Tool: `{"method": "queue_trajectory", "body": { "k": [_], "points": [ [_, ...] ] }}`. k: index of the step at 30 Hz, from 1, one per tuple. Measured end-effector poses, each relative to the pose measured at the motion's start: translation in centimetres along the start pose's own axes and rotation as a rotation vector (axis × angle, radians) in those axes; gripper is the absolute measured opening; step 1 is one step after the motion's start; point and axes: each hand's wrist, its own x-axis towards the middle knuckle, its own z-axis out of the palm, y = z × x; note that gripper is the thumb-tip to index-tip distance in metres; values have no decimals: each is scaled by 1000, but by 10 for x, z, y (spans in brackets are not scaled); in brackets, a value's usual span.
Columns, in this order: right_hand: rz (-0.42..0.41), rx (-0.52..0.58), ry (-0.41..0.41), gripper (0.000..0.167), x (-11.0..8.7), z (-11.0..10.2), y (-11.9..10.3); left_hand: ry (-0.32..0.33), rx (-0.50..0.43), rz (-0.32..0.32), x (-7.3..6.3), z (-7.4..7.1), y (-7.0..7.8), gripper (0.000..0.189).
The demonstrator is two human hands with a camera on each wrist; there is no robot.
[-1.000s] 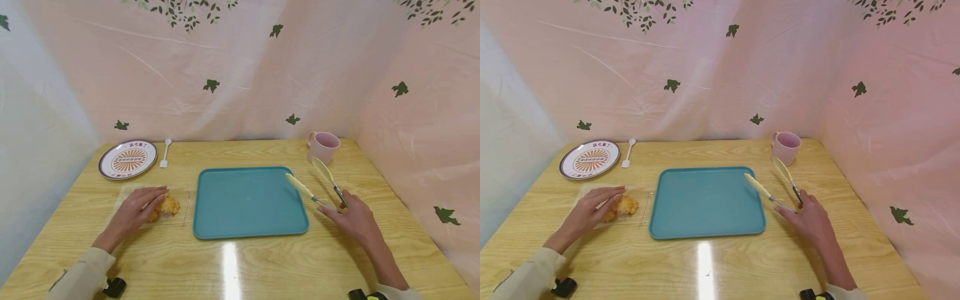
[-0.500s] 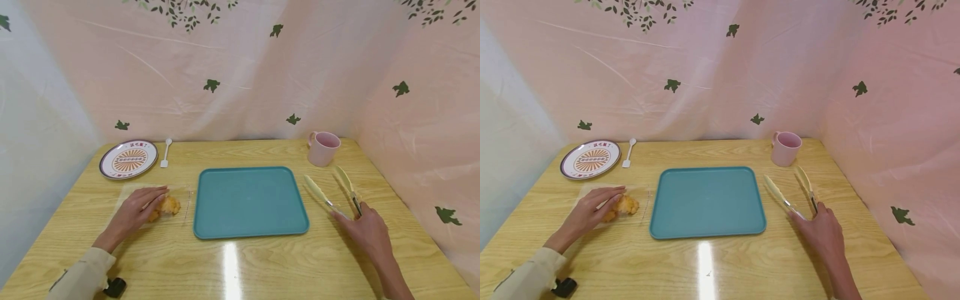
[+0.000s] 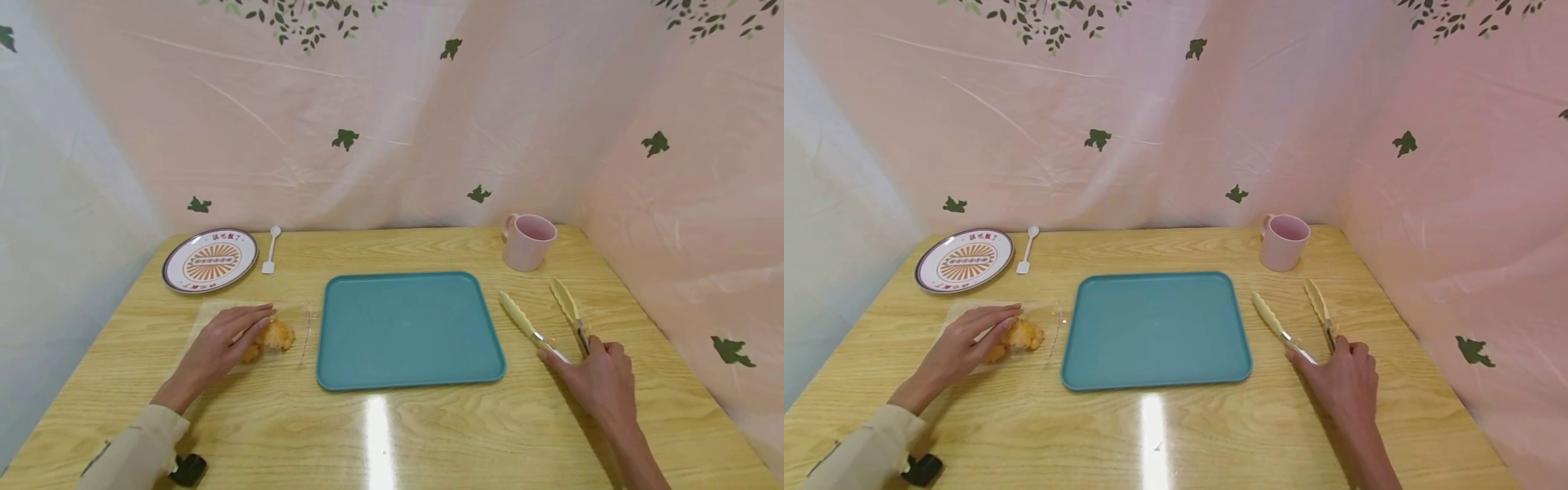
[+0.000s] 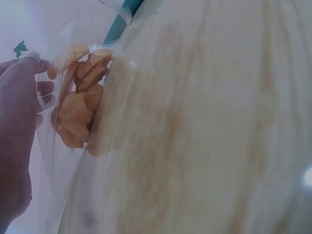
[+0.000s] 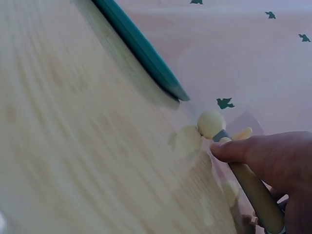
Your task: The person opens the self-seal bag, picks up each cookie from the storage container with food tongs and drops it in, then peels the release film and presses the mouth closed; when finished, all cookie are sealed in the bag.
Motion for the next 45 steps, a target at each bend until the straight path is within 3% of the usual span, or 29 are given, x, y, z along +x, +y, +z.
{"method": "queue_trajectory", "body": {
  "k": [9,24,32,36,41,45],
  "points": [
    [76,-31,-64,92,-2,1,-6,21,-24,29,1,1,1,42],
    [64,-73,-108,103,-4,-5,-6,18,-28,23,0,2,2,45],
    [30,-61,-10,97,-3,-15,-18,10,-26,16,2,2,3,43],
    [-79,31,118,75,-3,-14,-38,11,-20,21,1,1,1,41],
    [-395,171,307,36,-4,3,-76,18,-20,28,1,1,-1,40],
    [-573,218,297,22,-9,22,-112,15,-15,35,1,0,-1,39]
  ]
}}
